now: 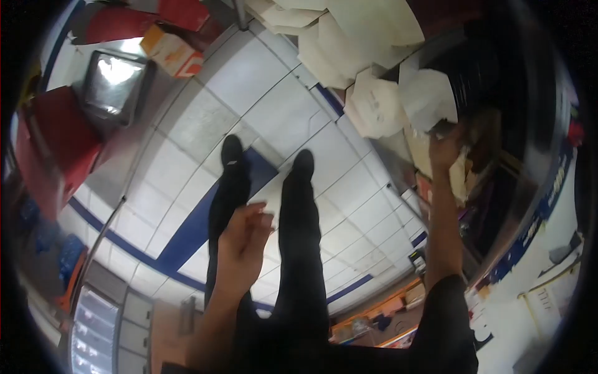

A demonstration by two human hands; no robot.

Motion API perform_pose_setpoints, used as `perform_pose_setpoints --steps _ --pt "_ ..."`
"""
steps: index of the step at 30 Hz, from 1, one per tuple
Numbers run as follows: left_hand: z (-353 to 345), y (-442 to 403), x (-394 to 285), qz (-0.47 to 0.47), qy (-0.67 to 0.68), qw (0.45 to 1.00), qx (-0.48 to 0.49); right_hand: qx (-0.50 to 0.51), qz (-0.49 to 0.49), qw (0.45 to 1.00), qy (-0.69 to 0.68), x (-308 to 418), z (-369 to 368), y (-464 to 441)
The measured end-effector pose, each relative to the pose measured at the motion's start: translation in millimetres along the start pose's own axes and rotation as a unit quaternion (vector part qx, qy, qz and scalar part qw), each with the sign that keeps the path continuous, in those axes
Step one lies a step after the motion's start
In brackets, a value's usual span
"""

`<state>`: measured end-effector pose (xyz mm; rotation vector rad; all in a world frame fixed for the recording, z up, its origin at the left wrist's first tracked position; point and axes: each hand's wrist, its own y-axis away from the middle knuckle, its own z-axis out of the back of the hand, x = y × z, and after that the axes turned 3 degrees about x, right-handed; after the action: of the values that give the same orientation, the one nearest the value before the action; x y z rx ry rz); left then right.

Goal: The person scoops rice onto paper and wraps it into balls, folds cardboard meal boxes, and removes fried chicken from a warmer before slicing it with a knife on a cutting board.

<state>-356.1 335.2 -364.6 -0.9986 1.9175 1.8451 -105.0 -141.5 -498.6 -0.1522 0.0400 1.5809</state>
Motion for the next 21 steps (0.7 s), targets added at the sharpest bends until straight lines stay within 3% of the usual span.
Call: perform_pose_setpoints --steps 2,5,10,12,15,21 --pt "-10.8 -26.6 49.0 0.027 0.01 0.999 -0.024 0.005 -0.032 0.981 0.193 12.5 9.8 -70.6" --pt "-28.1 -55.1 99.0 0.097 0.047 0.993 -0.052 -0.016 -0.025 0.95 0.31 22.0 4.9 -131.1" --pt "-51.7 -80.5 118.6 0.109 0.068 0.991 -0.043 0.022 0.093 0.974 0.207 -177.7 -131.7 -213.8" --pt "-58.3 -83.8 112.9 0.109 0.081 0.99 -0.041 -0.066 0.153 0.975 0.149 -145.3 -113.5 -201.8" --pt "-67.0 -83.8 100.9 0.093 0.08 0.992 -0.037 -0.114 0.166 0.972 0.121 -98.2 -84.0 -174.3" --pt "-73.0 -69.9 83.6 0.069 0.07 0.995 0.015 -0.059 0.127 0.982 0.129 -76.3 -49.6 -89.1"
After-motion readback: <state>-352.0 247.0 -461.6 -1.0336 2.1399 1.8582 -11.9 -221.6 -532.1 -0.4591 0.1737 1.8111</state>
